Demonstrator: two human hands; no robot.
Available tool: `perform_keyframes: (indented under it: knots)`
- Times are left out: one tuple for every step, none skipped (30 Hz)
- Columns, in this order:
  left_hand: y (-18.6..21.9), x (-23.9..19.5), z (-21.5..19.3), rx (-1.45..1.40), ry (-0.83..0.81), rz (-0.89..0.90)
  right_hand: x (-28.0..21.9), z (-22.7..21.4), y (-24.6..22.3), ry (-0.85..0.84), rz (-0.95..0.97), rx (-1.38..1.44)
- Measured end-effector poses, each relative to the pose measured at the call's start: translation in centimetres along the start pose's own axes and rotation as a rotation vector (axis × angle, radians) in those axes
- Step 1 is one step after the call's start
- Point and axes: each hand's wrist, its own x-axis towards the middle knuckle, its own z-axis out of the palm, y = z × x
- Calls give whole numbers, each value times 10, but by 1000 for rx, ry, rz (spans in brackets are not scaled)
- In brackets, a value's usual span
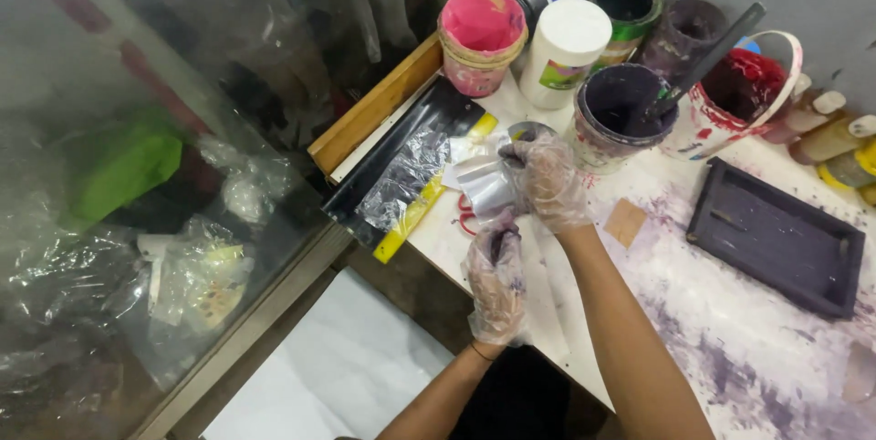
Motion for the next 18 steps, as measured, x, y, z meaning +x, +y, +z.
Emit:
perform_keyframes:
  knots:
    - [-1, 0, 0, -26, 4, -30, -6, -4, -8, 28, -87, -34]
    - [-3, -1, 0, -50, 12, -65, -14, -7, -14, 50, -171, -71]
    - [-3, 1, 0, -53, 18, -67, -23, -11, -21, 45, -174, -74]
    - [-3, 1, 0, -48, 26, -56, -33, -17, -25, 80, -294, -129]
    - [-3, 2, 1, -42, 33, -46, -43, -22, -30, 114, -415, -183]
    - [-6, 1, 1, -45, 30, -46, -31, -19, -9, 117, -415, -186]
    - [-7, 0, 1, -59, 33, -46, -19, -18, 12, 153, -609, -260]
    - [-9, -1, 1, -71, 35, -44, -7, -16, 34, 190, -801, -335]
    - [-9, 0, 2, -72, 30, -44, -8, -17, 34, 194, -800, -337]
    - [-9, -1, 1, -94, 29, -24, -11, -18, 34, 172, -750, -321]
    - [-9, -1, 1, -115, 27, -3, -13, -18, 35, 151, -700, -305]
    - [-7, -2, 0, -115, 26, -2, -6, -12, 42, 153, -701, -305]
    - [-5, -3, -1, -118, 24, -2, 1, -7, 50, 102, -442, -205]
    - [-2, -4, -1, -122, 20, -2, 8, -3, 58, 51, -183, -106]
    - [-5, -5, 0, -124, 18, 0, 7, -3, 60, 54, -184, -106]
    - [-9, -5, 0, -121, 28, 10, 7, -2, 62, 40, -128, -138]
    - [-12, -5, 1, -117, 38, 20, 7, -1, 64, 25, -71, -170]
    - [-11, -5, 0, -117, 38, 21, 6, -7, 55, 26, -72, -169]
